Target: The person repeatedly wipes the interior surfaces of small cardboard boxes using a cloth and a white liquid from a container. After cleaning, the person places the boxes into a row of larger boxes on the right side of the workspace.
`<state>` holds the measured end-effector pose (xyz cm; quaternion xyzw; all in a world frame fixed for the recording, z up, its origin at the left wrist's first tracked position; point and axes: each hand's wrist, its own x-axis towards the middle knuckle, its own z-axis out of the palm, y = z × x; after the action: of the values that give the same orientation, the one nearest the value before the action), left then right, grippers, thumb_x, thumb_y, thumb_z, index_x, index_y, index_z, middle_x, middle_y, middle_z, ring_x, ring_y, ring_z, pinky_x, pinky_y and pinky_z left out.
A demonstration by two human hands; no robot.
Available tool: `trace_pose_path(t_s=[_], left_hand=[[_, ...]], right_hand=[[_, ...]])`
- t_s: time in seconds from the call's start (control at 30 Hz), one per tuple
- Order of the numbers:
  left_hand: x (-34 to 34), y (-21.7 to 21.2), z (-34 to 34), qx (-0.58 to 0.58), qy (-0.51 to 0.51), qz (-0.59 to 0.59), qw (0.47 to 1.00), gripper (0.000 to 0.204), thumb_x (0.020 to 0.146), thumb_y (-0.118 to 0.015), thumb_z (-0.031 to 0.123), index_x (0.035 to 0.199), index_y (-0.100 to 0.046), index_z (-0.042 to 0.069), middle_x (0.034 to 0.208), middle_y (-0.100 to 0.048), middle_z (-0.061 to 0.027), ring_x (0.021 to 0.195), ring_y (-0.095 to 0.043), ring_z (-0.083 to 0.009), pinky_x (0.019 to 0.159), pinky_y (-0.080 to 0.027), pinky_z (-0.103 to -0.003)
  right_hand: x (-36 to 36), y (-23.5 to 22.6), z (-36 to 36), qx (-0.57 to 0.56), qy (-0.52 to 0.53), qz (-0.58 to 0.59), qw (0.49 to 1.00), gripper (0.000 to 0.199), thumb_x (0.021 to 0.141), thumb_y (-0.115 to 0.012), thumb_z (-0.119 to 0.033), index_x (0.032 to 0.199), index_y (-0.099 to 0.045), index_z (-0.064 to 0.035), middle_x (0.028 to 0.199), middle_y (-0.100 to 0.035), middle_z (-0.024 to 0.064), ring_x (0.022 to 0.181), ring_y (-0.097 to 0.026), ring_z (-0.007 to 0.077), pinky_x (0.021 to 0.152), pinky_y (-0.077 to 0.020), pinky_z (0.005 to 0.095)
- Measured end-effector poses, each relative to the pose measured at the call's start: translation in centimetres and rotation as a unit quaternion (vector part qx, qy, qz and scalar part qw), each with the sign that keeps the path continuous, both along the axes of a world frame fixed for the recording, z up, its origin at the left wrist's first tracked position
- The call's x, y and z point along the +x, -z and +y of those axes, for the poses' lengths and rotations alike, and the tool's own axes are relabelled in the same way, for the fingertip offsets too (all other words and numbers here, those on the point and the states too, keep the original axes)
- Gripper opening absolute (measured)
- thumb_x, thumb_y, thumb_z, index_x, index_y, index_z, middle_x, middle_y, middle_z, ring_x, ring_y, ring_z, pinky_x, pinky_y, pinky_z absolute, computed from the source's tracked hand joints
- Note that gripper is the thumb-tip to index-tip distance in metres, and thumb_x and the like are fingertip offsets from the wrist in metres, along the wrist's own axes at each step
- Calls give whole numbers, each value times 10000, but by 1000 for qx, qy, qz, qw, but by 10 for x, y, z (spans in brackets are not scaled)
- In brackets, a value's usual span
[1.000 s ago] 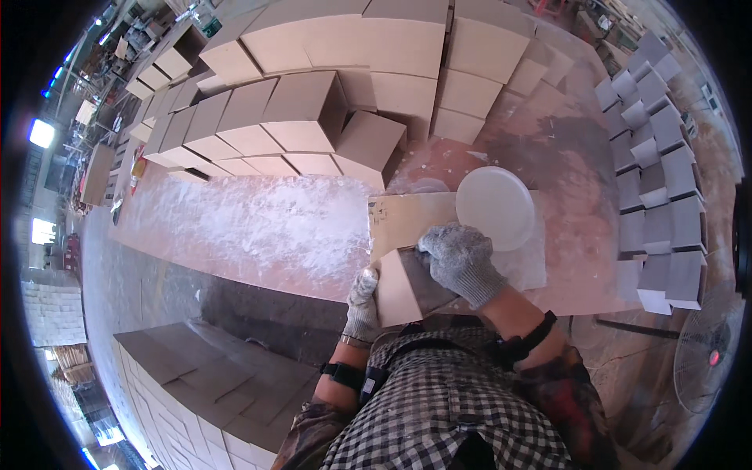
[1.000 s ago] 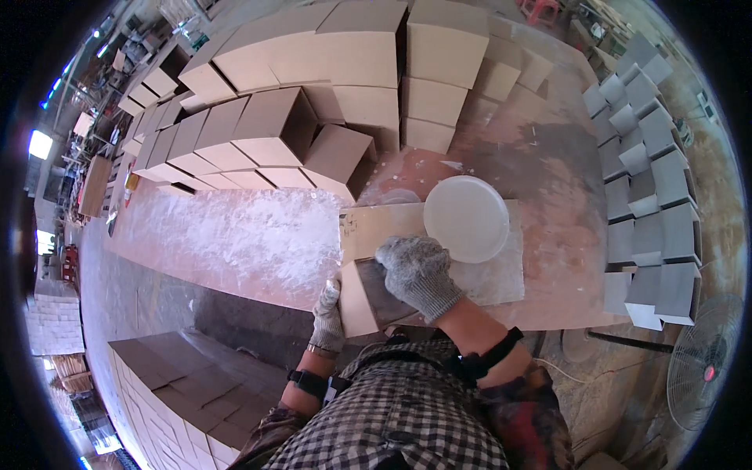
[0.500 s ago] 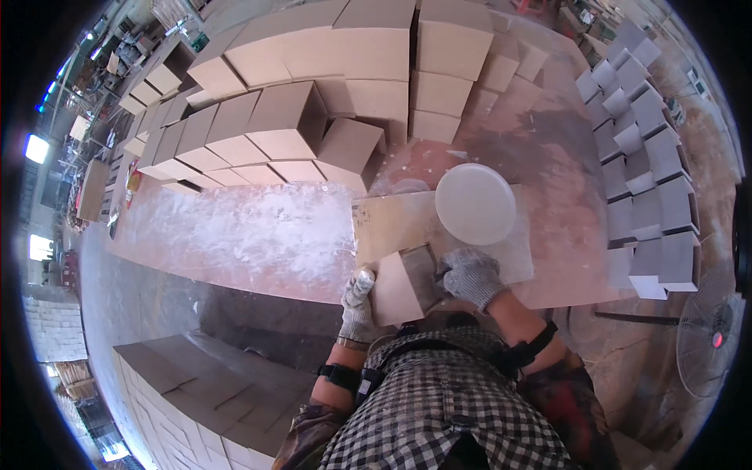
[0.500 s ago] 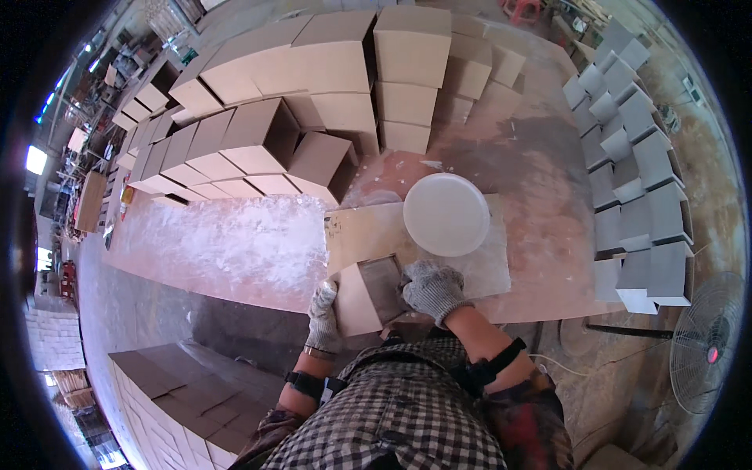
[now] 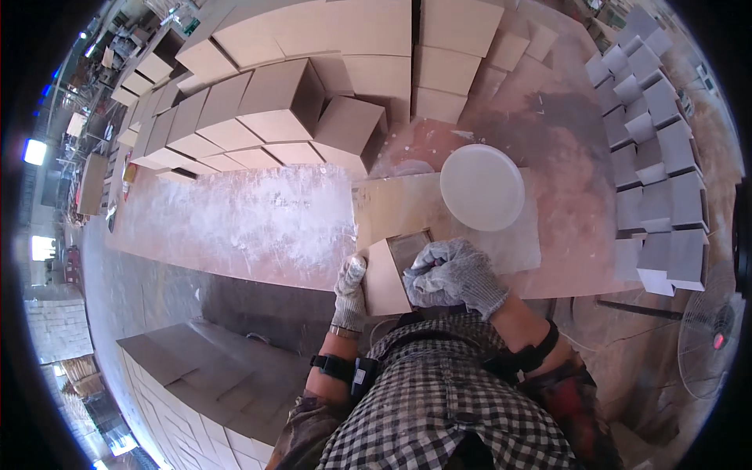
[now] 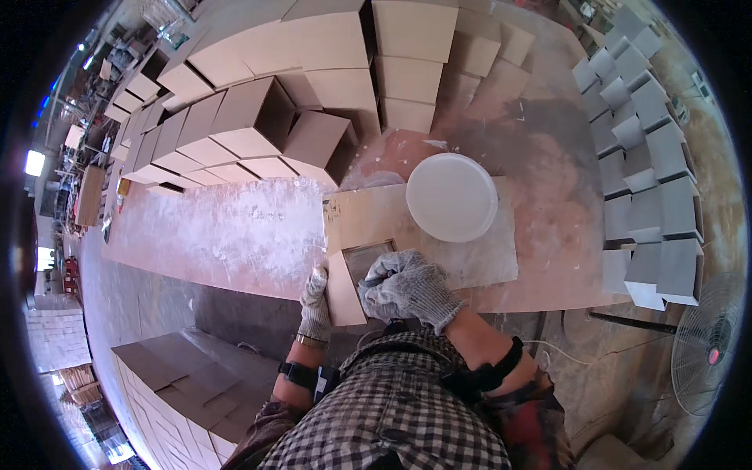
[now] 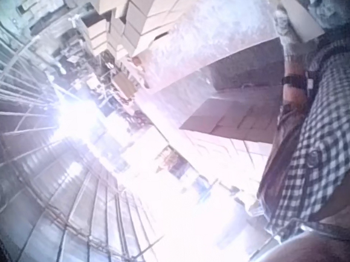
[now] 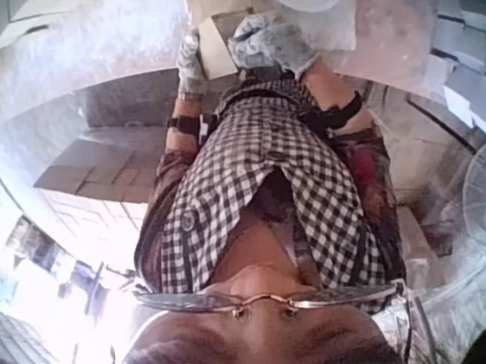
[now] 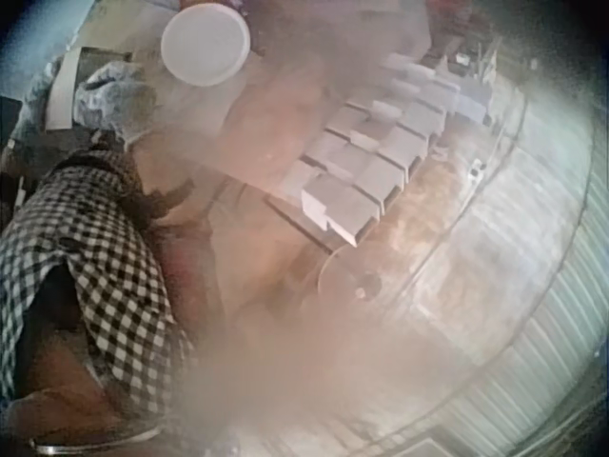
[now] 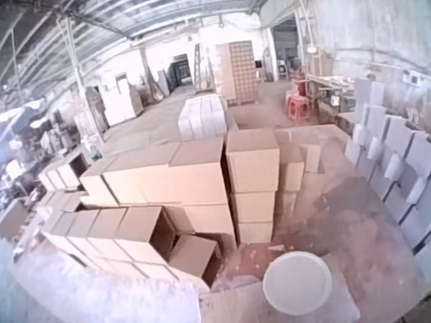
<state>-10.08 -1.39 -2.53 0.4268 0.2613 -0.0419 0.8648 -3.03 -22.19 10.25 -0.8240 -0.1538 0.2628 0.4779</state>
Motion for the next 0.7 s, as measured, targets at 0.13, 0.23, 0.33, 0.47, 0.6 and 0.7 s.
trace_pose_path(t_s=[0.13, 0.23, 0.33, 0.47, 0.6, 0.7], left_hand=[[1, -2, -2, -18, -10, -6, 1000, 597, 782, -717, 489, 1159, -571, 49, 1040, -606, -49, 919, -600, -157, 802, -528, -329], [-5, -8, -5, -25, -11, 2, 1000, 626, 764, -728, 502, 1168, -571, 51, 1043, -609, -51, 923, -603, -162, 809, -526, -334], [-6, 7, -3, -3, -24, 20, 1000, 671, 741, -739, 522, 1186, -569, 50, 1072, -612, -61, 950, -607, -176, 821, -528, -347], [-6, -3, 1, -25, -3, 3, 1000, 639, 820, -662, 522, 1226, -548, 41, 1119, -616, -68, 979, -611, -207, 886, -513, -371], [-2, -2, 1, -14, 3, 12, 1000, 682, 737, -735, 538, 1188, -575, 51, 1068, -616, -54, 944, -608, -189, 807, -538, -353], [-6, 10, 8, -34, 15, 21, 999, 667, 742, -733, 533, 1180, -580, 54, 1068, -617, -45, 949, -607, -178, 805, -536, -348]], right_hand=[[-4, 10, 0, 52, 12, -50, 997, 242, 701, -746, -278, 865, -715, -103, 845, -684, 88, 782, -659, 255, 738, -520, 358], [-11, -3, 5, 28, 8, -14, 999, 233, 691, -743, -267, 854, -704, -106, 850, -683, 91, 809, -661, 264, 732, -520, 363], [-17, -7, 8, -57, -35, -96, 993, 177, 690, -702, -219, 820, -668, -104, 865, -658, 91, 847, -646, 278, 700, -514, 398], [-20, 5, -6, -168, -154, -350, 908, 111, 689, -628, -170, 780, -610, -108, 803, -581, 87, 757, -600, 279, 634, -477, 424], [-25, 8, -17, -215, -185, -369, 885, 148, 687, -634, -168, 822, -611, -111, 846, -583, 75, 800, -593, 273, 677, -474, 423], [-24, 21, -19, -196, -111, -314, 922, 162, 701, -647, -171, 849, -601, -122, 876, -579, 69, 821, -589, 262, 678, -474, 401]])
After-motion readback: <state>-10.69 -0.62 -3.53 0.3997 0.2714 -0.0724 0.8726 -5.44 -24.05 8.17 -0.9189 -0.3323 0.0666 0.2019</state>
